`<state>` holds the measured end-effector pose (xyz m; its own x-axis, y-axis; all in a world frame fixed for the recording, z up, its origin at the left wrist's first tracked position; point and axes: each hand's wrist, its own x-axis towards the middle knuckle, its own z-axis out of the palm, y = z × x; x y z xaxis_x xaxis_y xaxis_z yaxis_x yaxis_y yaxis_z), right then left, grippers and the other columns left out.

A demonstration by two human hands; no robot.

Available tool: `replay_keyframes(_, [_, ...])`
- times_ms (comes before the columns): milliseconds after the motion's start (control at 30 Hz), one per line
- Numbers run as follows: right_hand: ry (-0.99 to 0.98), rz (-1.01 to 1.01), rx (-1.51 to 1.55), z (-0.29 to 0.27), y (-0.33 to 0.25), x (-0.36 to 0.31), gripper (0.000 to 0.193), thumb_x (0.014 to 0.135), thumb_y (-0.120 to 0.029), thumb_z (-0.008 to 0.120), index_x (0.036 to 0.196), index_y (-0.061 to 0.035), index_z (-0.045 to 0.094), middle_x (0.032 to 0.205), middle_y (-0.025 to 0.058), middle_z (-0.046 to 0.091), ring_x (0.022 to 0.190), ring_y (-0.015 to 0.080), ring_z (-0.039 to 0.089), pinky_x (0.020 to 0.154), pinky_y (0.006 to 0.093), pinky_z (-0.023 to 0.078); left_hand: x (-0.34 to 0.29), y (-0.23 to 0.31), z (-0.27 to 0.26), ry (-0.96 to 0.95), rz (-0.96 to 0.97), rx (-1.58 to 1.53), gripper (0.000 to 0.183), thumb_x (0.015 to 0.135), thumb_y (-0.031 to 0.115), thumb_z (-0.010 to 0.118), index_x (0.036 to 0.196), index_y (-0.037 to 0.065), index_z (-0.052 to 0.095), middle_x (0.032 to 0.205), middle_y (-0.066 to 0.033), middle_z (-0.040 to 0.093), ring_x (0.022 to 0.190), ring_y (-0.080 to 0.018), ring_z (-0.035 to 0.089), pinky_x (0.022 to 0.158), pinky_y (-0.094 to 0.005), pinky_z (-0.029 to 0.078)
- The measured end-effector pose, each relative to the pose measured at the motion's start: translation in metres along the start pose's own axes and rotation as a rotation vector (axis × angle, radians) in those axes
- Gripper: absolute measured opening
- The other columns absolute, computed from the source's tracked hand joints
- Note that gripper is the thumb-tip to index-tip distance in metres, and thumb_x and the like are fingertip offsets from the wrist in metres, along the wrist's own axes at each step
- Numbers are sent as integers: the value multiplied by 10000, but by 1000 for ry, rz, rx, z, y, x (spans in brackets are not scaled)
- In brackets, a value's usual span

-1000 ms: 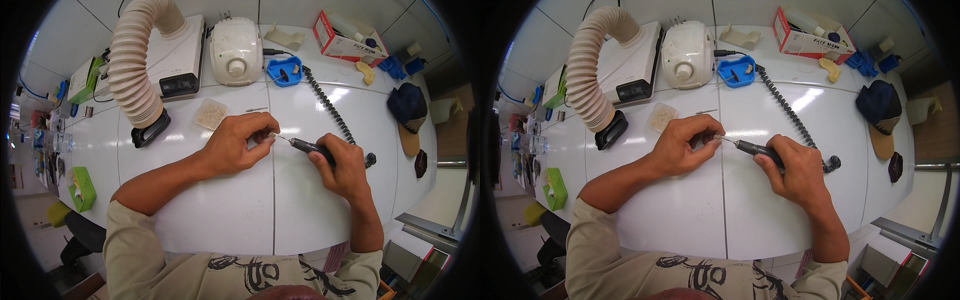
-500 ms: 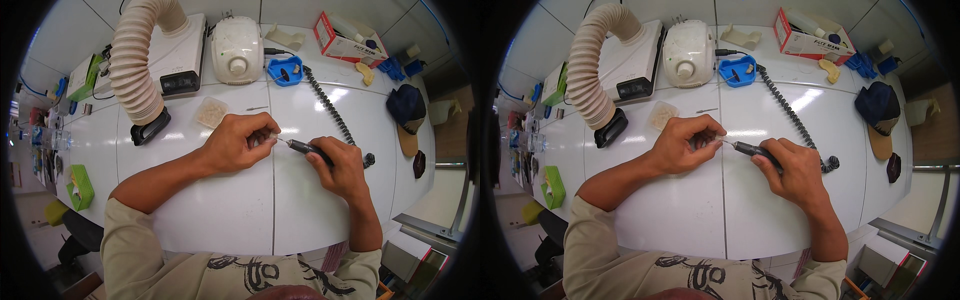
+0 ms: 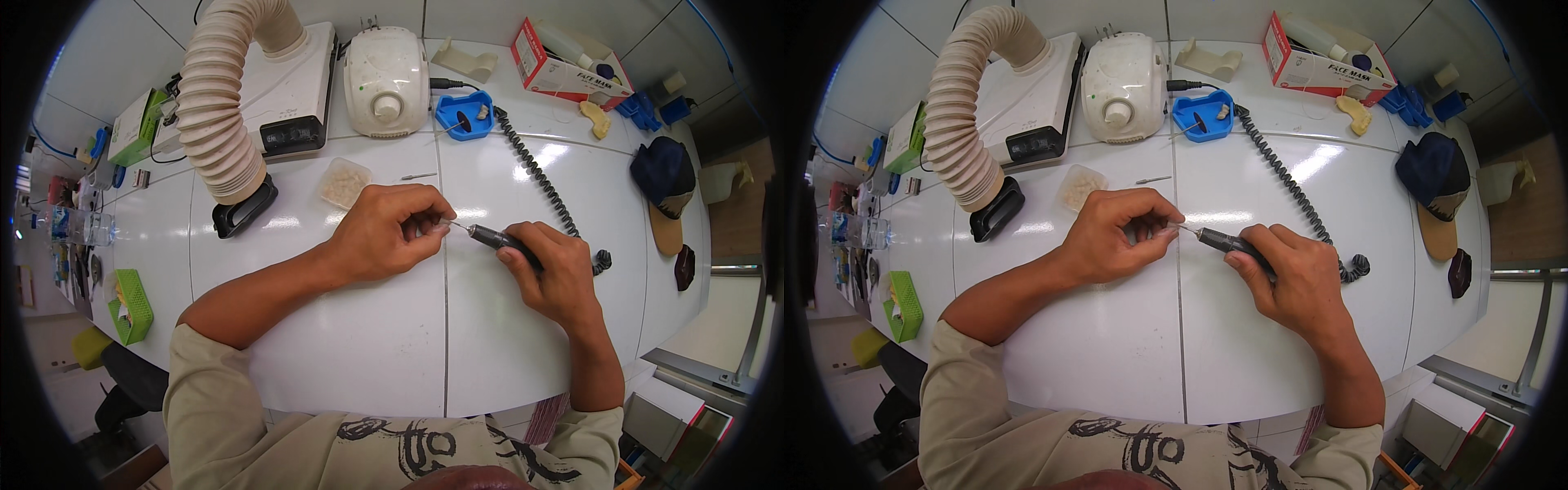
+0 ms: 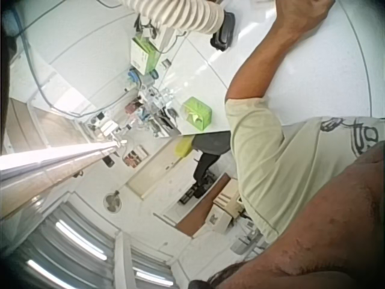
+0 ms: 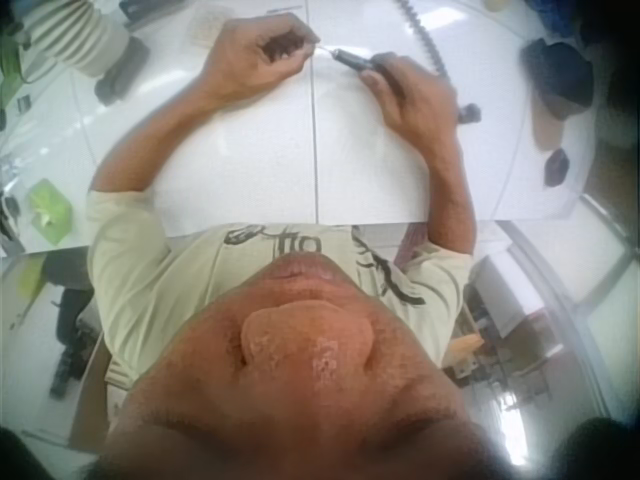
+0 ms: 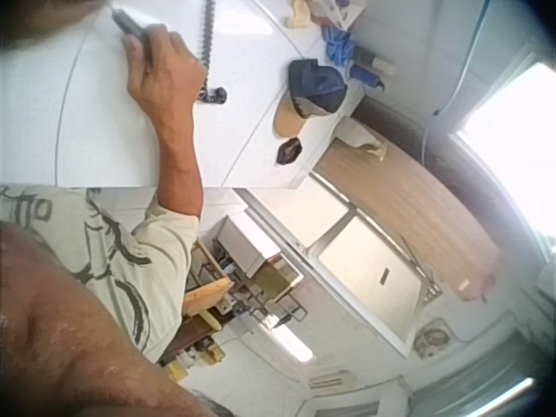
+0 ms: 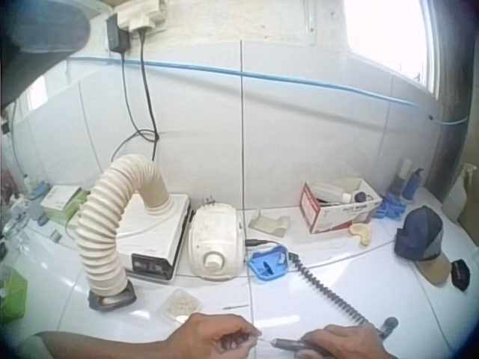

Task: The person uses a rotary grinding tool to shape and smooth a small white dental prosthesis. They hold the object with their left hand and apply the tool with their right hand, rotating the piece to work on different surfaces. The person briefly swaps the tool bit mid-task and continues grinding.

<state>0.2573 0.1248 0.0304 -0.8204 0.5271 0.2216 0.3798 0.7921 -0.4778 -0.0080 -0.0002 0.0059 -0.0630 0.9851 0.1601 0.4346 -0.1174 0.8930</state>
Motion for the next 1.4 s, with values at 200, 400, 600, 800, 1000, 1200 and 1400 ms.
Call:
replay_keyframes(200, [-10, 8, 6, 0, -1, 0, 272, 1014, -332, 844, 1044, -70, 780, 783, 82, 726, 563, 253, 664, 542, 378, 508, 2, 6, -2, -22, -50, -23, 150, 959, 77, 809, 1095, 22, 779, 887, -56, 759, 740, -109, 672, 662, -280, 541])
replay_keyframes(400, [-6, 9, 17, -1, 0, 0, 266, 1008, -322, 849, 1046, -68, 780, 786, 86, 725, 566, 259, 664, 546, 380, 508, 0, 1, -3, -33, -39, -16, 144, 957, 69, 802, 1084, 10, 766, 903, -70, 773, 767, -121, 711, 668, -279, 554])
replay_keyframes(600, [-8, 7, 20, -1, -1, 0, 270, 1007, -320, 851, 1042, -62, 780, 786, 87, 725, 565, 258, 661, 547, 379, 508, 0, -2, -2, -14, 11, -6, 144, 963, 45, 799, 1099, 8, 769, 922, -78, 785, 789, -125, 735, 690, -276, 570])
replay_keyframes(800, [-1, 6, 35, -1, 0, 0, 274, 1008, -321, 851, 1046, -59, 782, 791, 91, 731, 568, 256, 666, 548, 377, 509, 1, 1, -4, 7, -35, -14, 141, 983, 19, 786, 1117, -8, 753, 973, -80, 792, 854, -126, 757, 751, -274, 591])
replay_keyframes(1000, [7, 17, 55, -1, 0, 0, 264, 1011, -304, 851, 1054, -54, 778, 807, 97, 742, 583, 259, 684, 561, 374, 525, 1, -2, -2, 15, -70, -76, 182, 1000, 18, 781, 1168, -23, 723, 1009, -83, 802, 911, -126, 768, 809, -272, 619])
replay_keyframes(1200, [19, 14, 57, 0, 0, 1, 252, 1011, -287, 851, 1059, -52, 775, 813, 99, 745, 587, 259, 689, 565, 373, 531, 1, -2, 0, 27, -87, -78, 183, 995, 49, 810, 1150, -17, 738, 998, -74, 804, 910, -123, 774, 815, -274, 623])
replay_keyframes(1400, [3, 19, 40, -1, 0, 1, 254, 1002, -288, 860, 1053, -52, 781, 796, 93, 729, 562, 255, 660, 548, 376, 512, 2, -2, 0, 6, -81, -51, 206, 976, 54, 833, 1148, -14, 745, 994, -75, 807, 907, -124, 782, 813, -277, 638])
